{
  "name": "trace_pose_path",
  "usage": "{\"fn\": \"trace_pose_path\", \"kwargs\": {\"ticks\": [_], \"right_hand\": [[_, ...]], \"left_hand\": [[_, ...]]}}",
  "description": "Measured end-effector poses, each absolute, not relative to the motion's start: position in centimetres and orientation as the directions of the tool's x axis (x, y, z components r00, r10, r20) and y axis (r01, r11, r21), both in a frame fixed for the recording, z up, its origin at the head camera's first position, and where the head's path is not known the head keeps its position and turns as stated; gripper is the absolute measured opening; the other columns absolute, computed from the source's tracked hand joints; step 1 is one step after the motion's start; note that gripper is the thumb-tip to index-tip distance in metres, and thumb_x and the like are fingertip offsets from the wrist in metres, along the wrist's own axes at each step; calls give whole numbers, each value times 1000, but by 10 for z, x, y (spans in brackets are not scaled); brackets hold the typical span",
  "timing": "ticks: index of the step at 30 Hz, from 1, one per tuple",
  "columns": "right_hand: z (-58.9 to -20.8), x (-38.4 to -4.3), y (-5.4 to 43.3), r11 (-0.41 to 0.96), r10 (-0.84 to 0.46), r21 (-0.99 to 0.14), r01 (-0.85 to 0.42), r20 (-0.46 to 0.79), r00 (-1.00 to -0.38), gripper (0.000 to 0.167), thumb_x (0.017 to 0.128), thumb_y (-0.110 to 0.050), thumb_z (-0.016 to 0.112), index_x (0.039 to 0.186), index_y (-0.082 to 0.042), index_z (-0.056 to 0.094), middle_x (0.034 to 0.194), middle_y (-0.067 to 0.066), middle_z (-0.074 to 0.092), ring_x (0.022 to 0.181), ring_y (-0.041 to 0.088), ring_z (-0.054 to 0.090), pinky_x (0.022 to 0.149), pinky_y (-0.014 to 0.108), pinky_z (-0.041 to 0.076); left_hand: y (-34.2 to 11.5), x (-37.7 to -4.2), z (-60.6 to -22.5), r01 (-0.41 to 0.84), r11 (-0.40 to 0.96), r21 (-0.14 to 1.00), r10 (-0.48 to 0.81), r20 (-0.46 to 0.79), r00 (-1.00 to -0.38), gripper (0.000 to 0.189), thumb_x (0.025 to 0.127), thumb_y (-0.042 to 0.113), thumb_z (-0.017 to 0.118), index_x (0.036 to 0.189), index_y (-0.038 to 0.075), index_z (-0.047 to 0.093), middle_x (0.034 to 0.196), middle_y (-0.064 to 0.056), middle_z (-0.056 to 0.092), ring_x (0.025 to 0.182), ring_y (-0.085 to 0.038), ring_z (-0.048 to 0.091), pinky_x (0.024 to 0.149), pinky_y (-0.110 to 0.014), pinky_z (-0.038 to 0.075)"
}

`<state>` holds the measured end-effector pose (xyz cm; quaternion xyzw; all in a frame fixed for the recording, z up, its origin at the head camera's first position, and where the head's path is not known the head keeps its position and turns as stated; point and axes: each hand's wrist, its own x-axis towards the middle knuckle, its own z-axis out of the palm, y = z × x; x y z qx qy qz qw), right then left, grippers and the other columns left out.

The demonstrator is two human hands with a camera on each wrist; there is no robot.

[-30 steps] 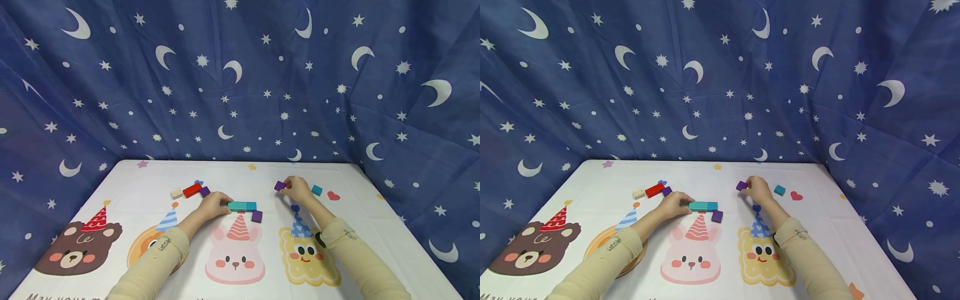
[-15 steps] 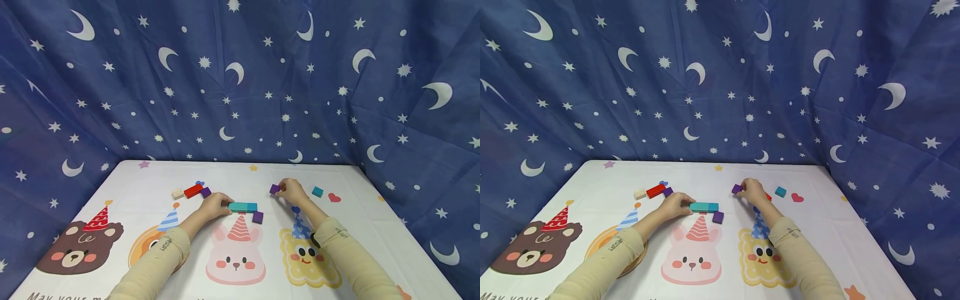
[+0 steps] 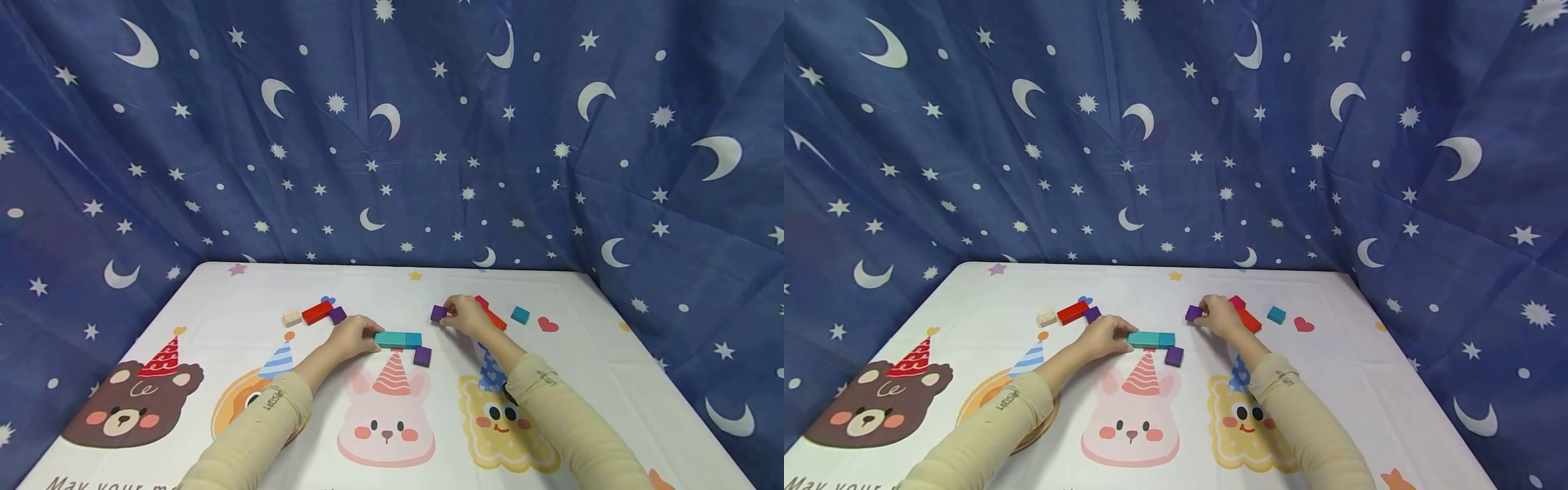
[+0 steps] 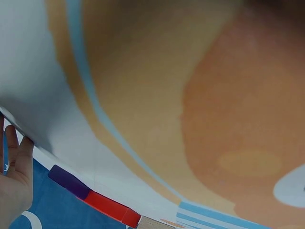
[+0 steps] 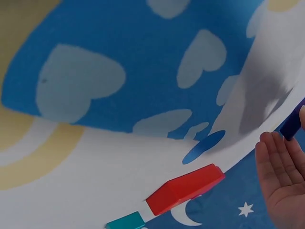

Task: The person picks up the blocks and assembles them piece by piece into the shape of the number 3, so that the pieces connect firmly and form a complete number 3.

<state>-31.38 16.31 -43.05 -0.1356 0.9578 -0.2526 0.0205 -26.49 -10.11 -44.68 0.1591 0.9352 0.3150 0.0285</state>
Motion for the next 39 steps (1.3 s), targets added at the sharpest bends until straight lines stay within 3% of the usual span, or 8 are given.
{"fn": "trace_pose_path", "kwargs": {"ticks": [7, 17, 27, 39], "right_hand": [[-433, -314, 158, 842, -284, -472, -260, 22, -959, 30, 78, -11, 76, 102, 4, 66, 91, 13, 68, 80, 20, 59, 81, 34, 55], [-434, -314, 155, 824, -393, -426, -374, 46, -918, 30, 77, -13, 77, 101, 2, 68, 89, 10, 69, 77, 16, 58, 79, 33, 54], [-437, -310, 150, 803, -428, -444, -397, 33, -903, 28, 77, -12, 77, 101, 0, 68, 88, 8, 69, 77, 15, 56, 78, 30, 53], [-438, -308, 150, 777, -492, -435, -455, 31, -870, 25, 77, -9, 76, 100, 0, 68, 93, 9, 70, 83, 17, 62, 84, 33, 54]], "left_hand": [[-101, -266, -446, 276, 753, 598, 314, 42, -948, 32, 74, 13, 79, 105, 8, 73, 106, -7, 70, 99, -20, 61, 94, -40, 48], [-101, -266, -445, 267, 754, 600, 312, 31, -950, 33, 74, 13, 79, 106, 9, 72, 107, -6, 70, 99, -21, 61, 94, -40, 48], [-101, -265, -448, 257, 750, 610, 298, 35, -954, 32, 73, 13, 79, 104, 9, 73, 106, -6, 71, 99, -20, 61, 94, -40, 48], [-102, -266, -446, 277, 754, 596, 312, 47, -949, 33, 73, 13, 80, 105, 9, 73, 106, -6, 71, 98, -20, 62, 93, -40, 48]]}}
